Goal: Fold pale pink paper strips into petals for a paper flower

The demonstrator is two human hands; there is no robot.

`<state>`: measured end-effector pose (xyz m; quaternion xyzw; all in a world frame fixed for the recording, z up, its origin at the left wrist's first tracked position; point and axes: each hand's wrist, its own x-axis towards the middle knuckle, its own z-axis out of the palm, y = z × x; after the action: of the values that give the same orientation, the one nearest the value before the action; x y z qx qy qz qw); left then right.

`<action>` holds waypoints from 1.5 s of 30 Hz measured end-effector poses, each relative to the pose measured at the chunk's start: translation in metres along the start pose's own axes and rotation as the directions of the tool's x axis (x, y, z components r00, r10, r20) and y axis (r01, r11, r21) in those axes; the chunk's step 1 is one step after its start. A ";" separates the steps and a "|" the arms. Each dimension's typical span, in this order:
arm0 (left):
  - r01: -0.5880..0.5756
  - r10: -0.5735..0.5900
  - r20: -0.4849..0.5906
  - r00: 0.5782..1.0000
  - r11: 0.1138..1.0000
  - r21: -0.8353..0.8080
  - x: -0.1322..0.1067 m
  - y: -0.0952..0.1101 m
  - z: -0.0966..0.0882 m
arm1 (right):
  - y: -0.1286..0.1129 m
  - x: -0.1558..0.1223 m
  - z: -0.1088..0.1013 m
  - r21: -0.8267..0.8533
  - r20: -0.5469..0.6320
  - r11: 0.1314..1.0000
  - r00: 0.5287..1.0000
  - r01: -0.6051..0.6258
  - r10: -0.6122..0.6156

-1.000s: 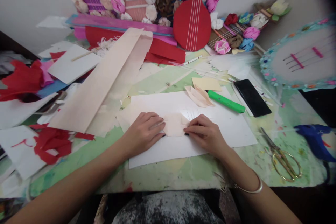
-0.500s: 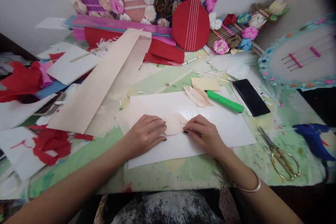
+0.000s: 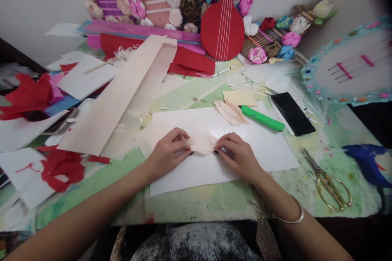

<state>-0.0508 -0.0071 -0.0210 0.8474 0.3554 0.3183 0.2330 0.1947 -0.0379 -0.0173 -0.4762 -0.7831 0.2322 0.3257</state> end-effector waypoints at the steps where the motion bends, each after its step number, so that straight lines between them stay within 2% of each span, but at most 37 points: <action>1: 0.036 -0.036 0.013 0.999 0.999 -0.024 0.001 0.000 -0.001 | 0.000 0.000 0.000 0.005 0.003 1.000 1.000 -0.011 0.011; 4: 0.114 -0.111 0.053 0.992 0.992 -0.050 0.004 0.001 -0.005 | -0.001 0.002 -0.001 0.015 0.015 0.999 0.999 -0.043 0.042; 8: 0.153 -0.150 0.088 0.985 0.987 -0.039 0.004 0.004 -0.005 | 0.000 0.002 -0.002 0.030 0.031 0.997 0.997 -0.078 0.077; 20: 0.128 -0.126 0.084 0.988 0.992 -0.021 0.003 0.009 -0.002 | 0.001 0.003 -0.001 0.049 0.012 0.990 0.991 -0.131 0.130; 29: 0.169 -0.169 0.075 0.983 0.986 0.007 0.002 0.012 0.003 | 0.005 0.004 0.000 0.095 -0.002 0.977 0.981 -0.192 0.193; 34: 0.171 -0.170 0.078 0.982 0.985 -0.010 0.002 0.010 0.001 | 0.007 0.004 -0.002 0.131 0.019 0.973 0.982 -0.188 0.187; 45: 0.204 -0.203 0.074 0.976 0.979 -0.019 0.003 0.010 0.000 | 0.005 0.004 -0.002 0.092 0.004 0.979 0.983 -0.183 0.183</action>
<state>-0.0441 -0.0112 -0.0137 0.8143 0.4274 0.2668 0.2881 0.1971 -0.0319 -0.0180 -0.5312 -0.7237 0.2960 0.3262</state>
